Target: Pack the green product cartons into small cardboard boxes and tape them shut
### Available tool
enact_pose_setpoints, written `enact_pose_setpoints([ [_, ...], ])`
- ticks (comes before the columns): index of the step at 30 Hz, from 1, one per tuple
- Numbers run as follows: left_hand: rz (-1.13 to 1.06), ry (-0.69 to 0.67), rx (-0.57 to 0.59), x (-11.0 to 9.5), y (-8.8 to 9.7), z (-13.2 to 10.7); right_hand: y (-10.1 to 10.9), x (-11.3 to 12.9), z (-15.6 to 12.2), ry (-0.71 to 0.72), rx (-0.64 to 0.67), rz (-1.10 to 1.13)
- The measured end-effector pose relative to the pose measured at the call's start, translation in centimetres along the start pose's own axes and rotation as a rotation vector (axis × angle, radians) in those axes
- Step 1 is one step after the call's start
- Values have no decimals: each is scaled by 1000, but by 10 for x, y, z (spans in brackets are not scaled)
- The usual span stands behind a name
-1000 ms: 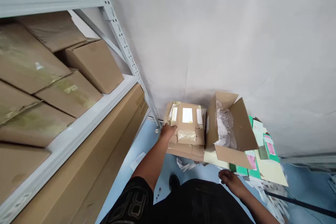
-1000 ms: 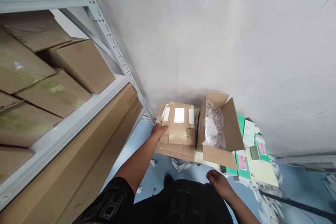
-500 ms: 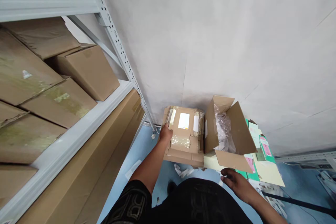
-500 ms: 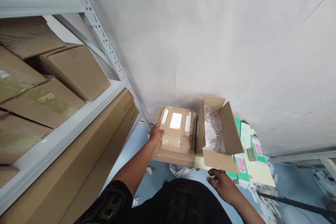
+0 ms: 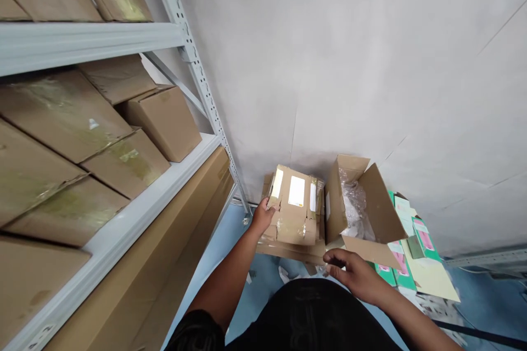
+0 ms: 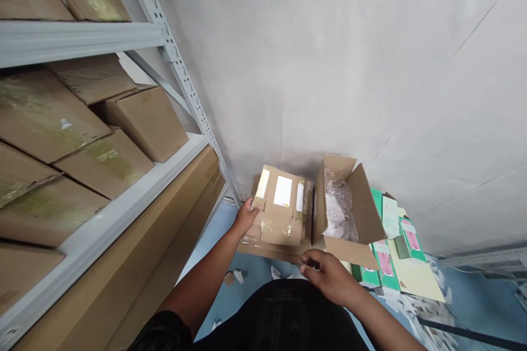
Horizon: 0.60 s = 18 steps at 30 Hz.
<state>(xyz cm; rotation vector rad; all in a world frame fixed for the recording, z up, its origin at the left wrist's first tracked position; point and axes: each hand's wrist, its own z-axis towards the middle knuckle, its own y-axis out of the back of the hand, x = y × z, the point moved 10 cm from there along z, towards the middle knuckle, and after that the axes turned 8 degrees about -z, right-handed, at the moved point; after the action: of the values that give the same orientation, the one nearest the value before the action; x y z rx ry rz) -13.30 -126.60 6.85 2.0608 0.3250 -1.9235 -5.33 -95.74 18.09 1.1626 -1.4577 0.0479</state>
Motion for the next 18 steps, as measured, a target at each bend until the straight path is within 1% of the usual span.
enact_pose_setpoints([
  [2,-25,-31,-1,-8,-4,-4,-2,1,8,30,0,9],
  [4,-62,-65,10,-21,-5,-12,-4,-1,15,35,-5,29],
  [7,-153,-82,64,-51,1,-32,-12,-7,23,20,21,78],
  [9,-238,-78,107,-74,9,-47,-14,-10,27,27,-1,118],
  [11,-332,-74,131,-98,21,-61,-6,-12,31,34,-118,157],
  [15,-444,-57,141,-133,45,-78,30,-19,39,4,-453,265],
  [17,-466,-63,151,-145,50,-81,44,-19,46,-10,-546,346],
  [18,-475,-67,163,-150,49,-82,50,-18,51,-11,-566,396],
])
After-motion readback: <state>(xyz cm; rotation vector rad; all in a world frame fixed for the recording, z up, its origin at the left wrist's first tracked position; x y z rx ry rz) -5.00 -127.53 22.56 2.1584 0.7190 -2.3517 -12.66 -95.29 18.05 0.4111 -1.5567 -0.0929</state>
